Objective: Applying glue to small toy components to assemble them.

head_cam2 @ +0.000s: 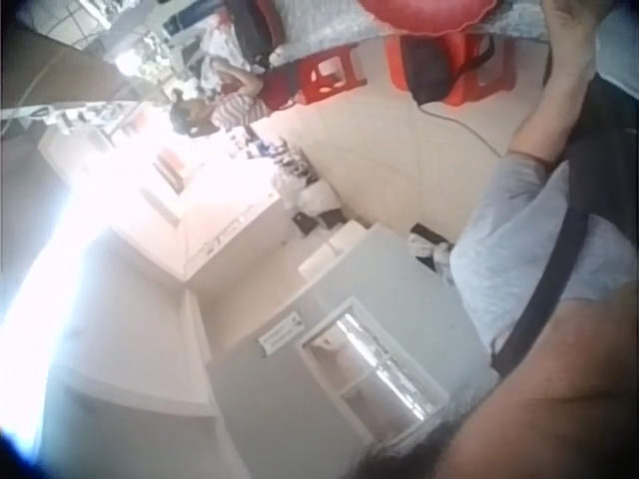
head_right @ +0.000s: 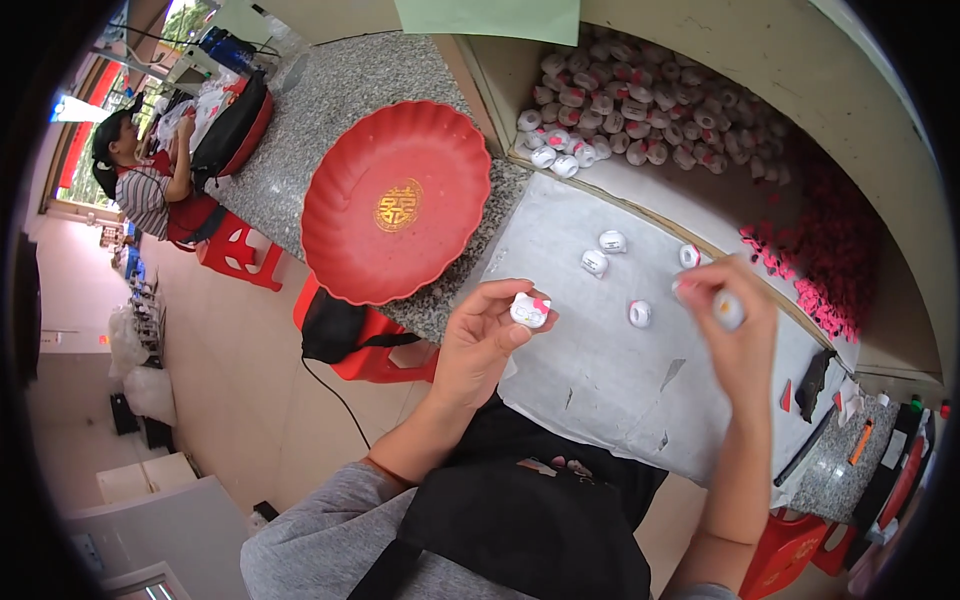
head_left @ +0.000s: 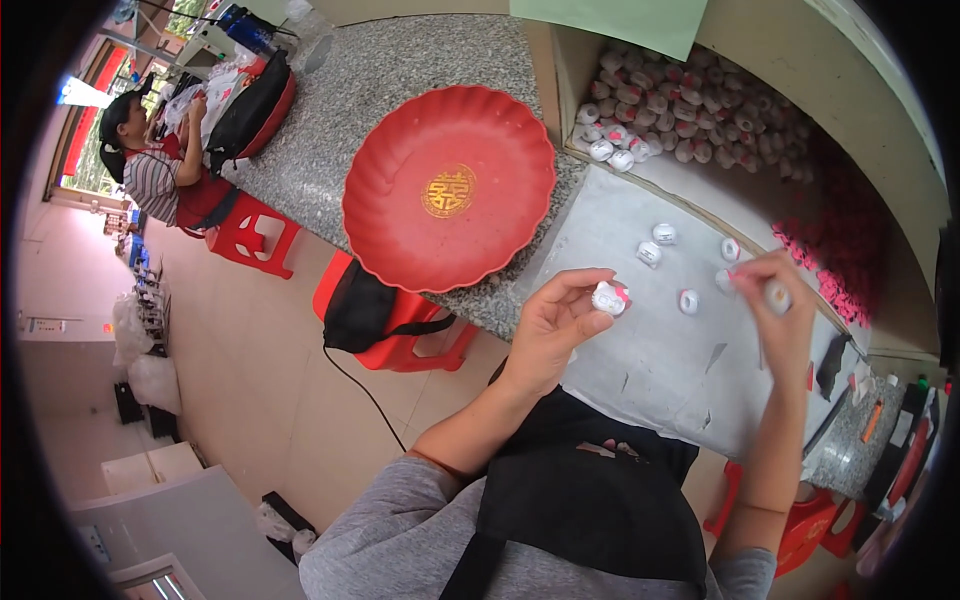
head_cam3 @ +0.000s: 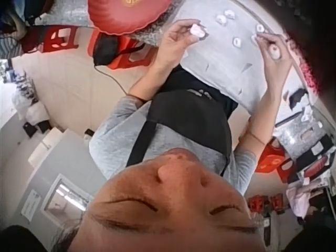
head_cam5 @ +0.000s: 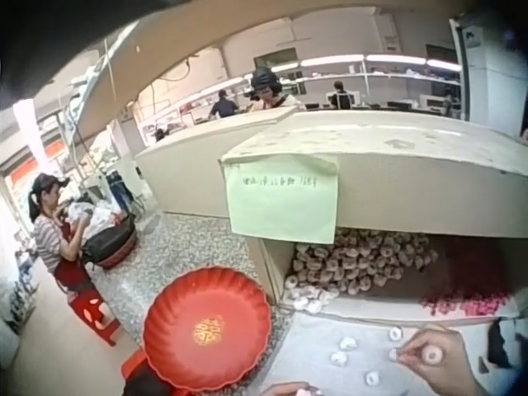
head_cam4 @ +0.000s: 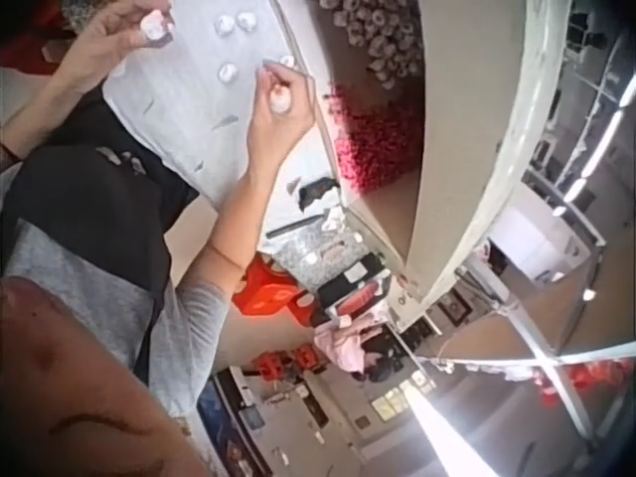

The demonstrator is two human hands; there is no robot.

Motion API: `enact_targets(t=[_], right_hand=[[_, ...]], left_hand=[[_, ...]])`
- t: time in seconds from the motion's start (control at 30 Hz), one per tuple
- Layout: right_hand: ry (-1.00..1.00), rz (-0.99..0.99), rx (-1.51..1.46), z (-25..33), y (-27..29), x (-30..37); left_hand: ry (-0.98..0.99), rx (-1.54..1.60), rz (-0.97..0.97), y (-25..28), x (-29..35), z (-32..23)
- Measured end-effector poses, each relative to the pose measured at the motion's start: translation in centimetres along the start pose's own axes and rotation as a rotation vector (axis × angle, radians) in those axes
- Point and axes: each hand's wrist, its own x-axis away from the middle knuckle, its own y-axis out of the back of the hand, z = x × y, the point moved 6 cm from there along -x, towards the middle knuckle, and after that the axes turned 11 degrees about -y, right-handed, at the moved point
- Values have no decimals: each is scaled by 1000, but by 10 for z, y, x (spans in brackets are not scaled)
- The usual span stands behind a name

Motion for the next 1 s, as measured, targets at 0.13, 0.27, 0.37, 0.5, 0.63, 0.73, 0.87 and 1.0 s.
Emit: enact_targets(t=[0.13, 0.27, 0.37, 0.5, 0.63, 0.73, 0.87, 1.0], right_hand=[[-273, 131, -371, 0, -48, 35], [-326, 194, -648, -6, -75, 42], [-351, 216, -710, -10, -83, 44], [-457, 125, -830, -14, -83, 46], [-472, 92, -861, -19, -83, 48], [-466, 60, -886, -20, -72, 50], [-491, 84, -922, -14, -65, 57], [-438, 131, -932, -9, -68, 57]], left_hand=[[69, 17, 17, -7, 2, 9], [86, -2, 41, -9, 5, 11], [66, 23, 48, -9, 8, 10], [30, 26, 73, -11, 10, 7], [-10, -16, 75, -16, 11, 1], [-100, -161, 93, -14, 8, -3], [-243, -413, 188, -19, 8, -8], [-266, -475, 222, -23, 10, -6]])
